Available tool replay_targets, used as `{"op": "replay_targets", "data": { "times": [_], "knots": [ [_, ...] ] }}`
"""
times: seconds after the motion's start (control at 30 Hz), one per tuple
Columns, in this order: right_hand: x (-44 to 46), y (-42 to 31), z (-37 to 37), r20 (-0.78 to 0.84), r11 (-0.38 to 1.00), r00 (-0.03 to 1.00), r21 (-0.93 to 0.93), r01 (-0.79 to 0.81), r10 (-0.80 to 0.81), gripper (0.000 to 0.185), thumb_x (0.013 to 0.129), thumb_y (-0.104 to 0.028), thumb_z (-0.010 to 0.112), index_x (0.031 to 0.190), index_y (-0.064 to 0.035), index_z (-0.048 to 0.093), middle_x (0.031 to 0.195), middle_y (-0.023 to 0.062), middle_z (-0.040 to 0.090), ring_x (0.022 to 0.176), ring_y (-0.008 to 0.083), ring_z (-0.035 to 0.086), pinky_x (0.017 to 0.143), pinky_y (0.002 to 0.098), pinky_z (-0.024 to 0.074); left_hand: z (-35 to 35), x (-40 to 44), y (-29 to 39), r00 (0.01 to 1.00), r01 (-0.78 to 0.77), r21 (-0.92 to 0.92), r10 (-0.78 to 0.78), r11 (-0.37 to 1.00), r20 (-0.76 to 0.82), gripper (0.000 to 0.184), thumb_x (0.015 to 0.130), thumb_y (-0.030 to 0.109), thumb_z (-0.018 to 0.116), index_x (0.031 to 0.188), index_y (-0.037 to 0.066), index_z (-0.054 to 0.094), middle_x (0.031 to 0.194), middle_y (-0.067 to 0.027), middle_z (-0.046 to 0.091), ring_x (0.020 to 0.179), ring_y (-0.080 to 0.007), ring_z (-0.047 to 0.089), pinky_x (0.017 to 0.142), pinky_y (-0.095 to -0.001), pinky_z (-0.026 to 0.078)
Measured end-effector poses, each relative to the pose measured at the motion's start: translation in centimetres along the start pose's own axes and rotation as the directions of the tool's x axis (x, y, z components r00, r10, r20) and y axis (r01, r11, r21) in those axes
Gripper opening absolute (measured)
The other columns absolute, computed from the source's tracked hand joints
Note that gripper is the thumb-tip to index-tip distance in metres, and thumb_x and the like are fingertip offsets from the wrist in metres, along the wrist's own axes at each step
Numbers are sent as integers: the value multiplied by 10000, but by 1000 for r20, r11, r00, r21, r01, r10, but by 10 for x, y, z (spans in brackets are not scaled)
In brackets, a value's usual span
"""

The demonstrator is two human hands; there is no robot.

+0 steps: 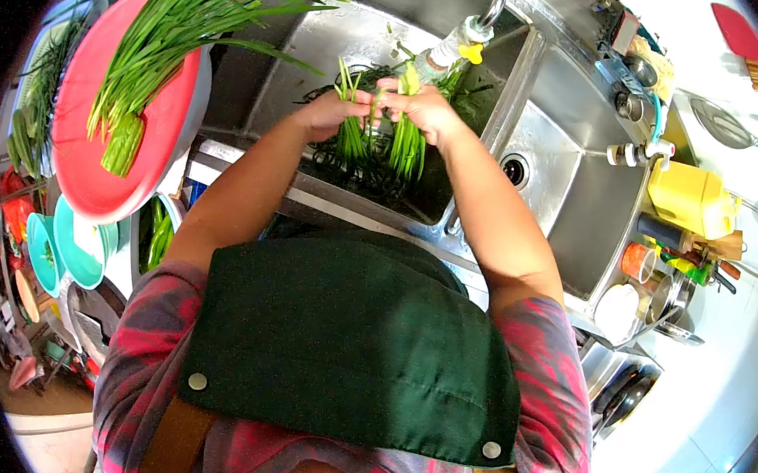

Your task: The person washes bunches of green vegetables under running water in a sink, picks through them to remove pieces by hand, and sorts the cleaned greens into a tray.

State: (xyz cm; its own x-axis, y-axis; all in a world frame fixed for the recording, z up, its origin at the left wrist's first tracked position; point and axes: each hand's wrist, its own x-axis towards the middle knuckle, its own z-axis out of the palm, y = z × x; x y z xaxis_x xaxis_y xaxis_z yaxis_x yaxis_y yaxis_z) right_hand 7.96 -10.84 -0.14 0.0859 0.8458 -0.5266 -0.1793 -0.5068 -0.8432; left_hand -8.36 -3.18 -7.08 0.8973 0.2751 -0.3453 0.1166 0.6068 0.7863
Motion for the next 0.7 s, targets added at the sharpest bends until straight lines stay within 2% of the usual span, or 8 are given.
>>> {"op": "replay_targets", "data": {
  "times": [0.1, 0.17, 0.23, 0.33, 0.43, 0.5, 0.57, 0.7],
  "knots": [
    [8, 6, 4, 2, 998, 1000, -55, 22, -22, 189, 747, -89, 626, 901, 12, 585, 732, 56, 595, 597, 112, 507, 551, 228, 416, -2, 2, -6, 999, -4, 88, 8, 996, -42, 175, 802, 143, 530, 937, 42, 577, 894, -44, 597, 799, -143, 565, 691, -271, 433],
    [13, 7, 4, -189, 997, 979, -5, 79, -79, 169, 745, -68, 615, 883, 22, 578, 755, 70, 594, 607, 125, 515, 569, 239, 426, -6, 2, -6, 999, 24, -48, -26, 999, -46, 164, 790, 143, 540, 904, 36, 591, 879, -55, 601, 781, -139, 560, 670, -264, 437],
    [12, 4, -4, -214, 999, 976, 14, 29, -25, 190, 730, -51, 616, 895, 33, 575, 781, 71, 592, 626, 136, 517, 588, 245, 431, -10, 4, -9, 998, -17, -14, 16, 1000, -64, 164, 787, 136, 537, 900, 29, 591, 865, -57, 602, 766, -137, 555, 672, -265, 432],
    [11, 8, -14, 35, 990, 999, -140, -7, 12, 316, 705, -48, 630, 1009, 5, 560, 818, 52, 588, 667, 132, 521, 617, 239, 426, -9, 5, -7, 993, -83, 49, 87, 995, -78, 170, 775, 117, 533, 903, 20, 592, 839, -58, 603, 735, -135, 543, 675, -267, 422],
    [0, 5, -4, 149, 995, 987, -94, -40, 53, 331, 701, -78, 647, 1015, -10, 568, 853, 58, 593, 683, 124, 526, 627, 241, 420, -9, 6, -11, 989, -79, 94, 90, 992, -117, 191, 753, 91, 535, 918, 15, 593, 826, -56, 603, 723, -135, 534, 679, -267, 411],
    [0, 8, 2, 125, 999, 992, -21, -34, 36, 288, 692, -88, 662, 961, -15, 589, 831, 63, 607, 681, 115, 520, 616, 239, 412, -9, 6, -12, 986, -52, 110, 68, 993, -151, 205, 740, 77, 537, 925, 11, 593, 827, -55, 602, 726, -135, 531, 681, -266, 407],
    [4, 9, 4, 149, 994, 989, -108, 34, -17, 201, 689, -76, 661, 875, -21, 608, 773, 60, 617, 664, 109, 514, 590, 237, 411, -9, 5, -11, 990, -69, 116, 82, 991, -112, 245, 705, 46, 541, 941, 5, 592, 835, -60, 605, 723, -135, 526, 671, -264, 405],
    [7, 13, 4, -62, 965, 998, -259, -32, 16, 99, 707, -42, 631, 794, -2, 604, 722, 65, 607, 610, 116, 519, 576, 247, 418, -2, 4, -7, 987, -41, 62, 50, 997, -154, 190, 692, 19, 545, 874, -15, 591, 787, -63, 595, 701, -130, 515, 640, -258, 419]
  ]
}}
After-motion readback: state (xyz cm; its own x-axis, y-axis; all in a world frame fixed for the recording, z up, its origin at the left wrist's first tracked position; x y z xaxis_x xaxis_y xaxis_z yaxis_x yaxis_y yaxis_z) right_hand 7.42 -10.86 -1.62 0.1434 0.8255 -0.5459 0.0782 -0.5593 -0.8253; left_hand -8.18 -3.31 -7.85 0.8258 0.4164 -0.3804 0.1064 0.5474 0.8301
